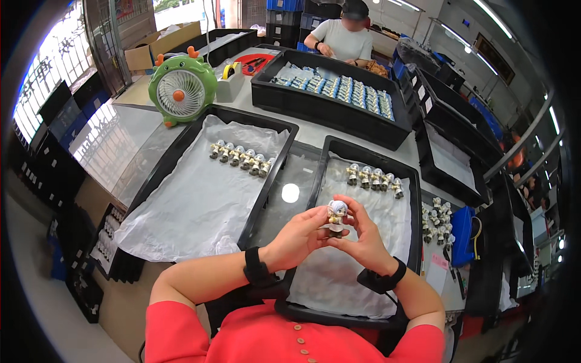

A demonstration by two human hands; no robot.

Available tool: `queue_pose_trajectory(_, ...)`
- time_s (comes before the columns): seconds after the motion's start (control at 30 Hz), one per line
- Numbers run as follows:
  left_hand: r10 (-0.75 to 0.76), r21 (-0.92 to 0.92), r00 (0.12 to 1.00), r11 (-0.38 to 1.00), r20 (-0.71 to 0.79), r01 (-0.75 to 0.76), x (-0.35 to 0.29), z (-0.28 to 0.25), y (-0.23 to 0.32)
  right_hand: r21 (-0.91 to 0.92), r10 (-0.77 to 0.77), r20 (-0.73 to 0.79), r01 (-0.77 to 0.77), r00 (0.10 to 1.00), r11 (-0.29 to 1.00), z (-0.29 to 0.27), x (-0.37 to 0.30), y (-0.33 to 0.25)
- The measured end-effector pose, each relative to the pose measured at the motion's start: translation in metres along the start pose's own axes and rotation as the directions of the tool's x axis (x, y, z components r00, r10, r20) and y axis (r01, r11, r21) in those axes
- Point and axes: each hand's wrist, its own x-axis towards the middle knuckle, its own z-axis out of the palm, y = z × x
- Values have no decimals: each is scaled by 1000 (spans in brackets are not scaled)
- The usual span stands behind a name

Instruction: The person repeatedly picks up small cylindrical components from a tray, holds them with both hands to inspect or adjust them, and places them back into the tray. The process is repetitive and involves handling the items one at a time.

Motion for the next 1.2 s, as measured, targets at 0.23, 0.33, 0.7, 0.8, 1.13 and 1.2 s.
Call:
queue_pose_trajectory(0.23,17,-31,999,999,-36,-19,4,-13,-9,-108,-56,38,60,998,992,-4,1,12)
queue_pose_trajectory(0.33,39,52,999,998,-30,-38,5,-11,-8,-101,-51,54,57,997,993,-7,-1,16)
queue_pose_trajectory(0.7,40,110,999,993,-7,-39,5,-8,-6,-52,-40,51,43,998,998,-11,-1,16)
queue_pose_trajectory(0.8,21,85,1000,996,7,-22,5,-7,-7,-5,-23,44,23,999,1000,-10,-2,17)
queue_pose_trajectory(1.13,27,61,1000,998,16,-28,3,-1,-8,48,-27,25,26,999,999,-10,-3,19)
queue_pose_trajectory(1.2,26,40,1000,999,-12,-25,1,1,-9,8,-54,4,54,999,999,-8,-5,16)
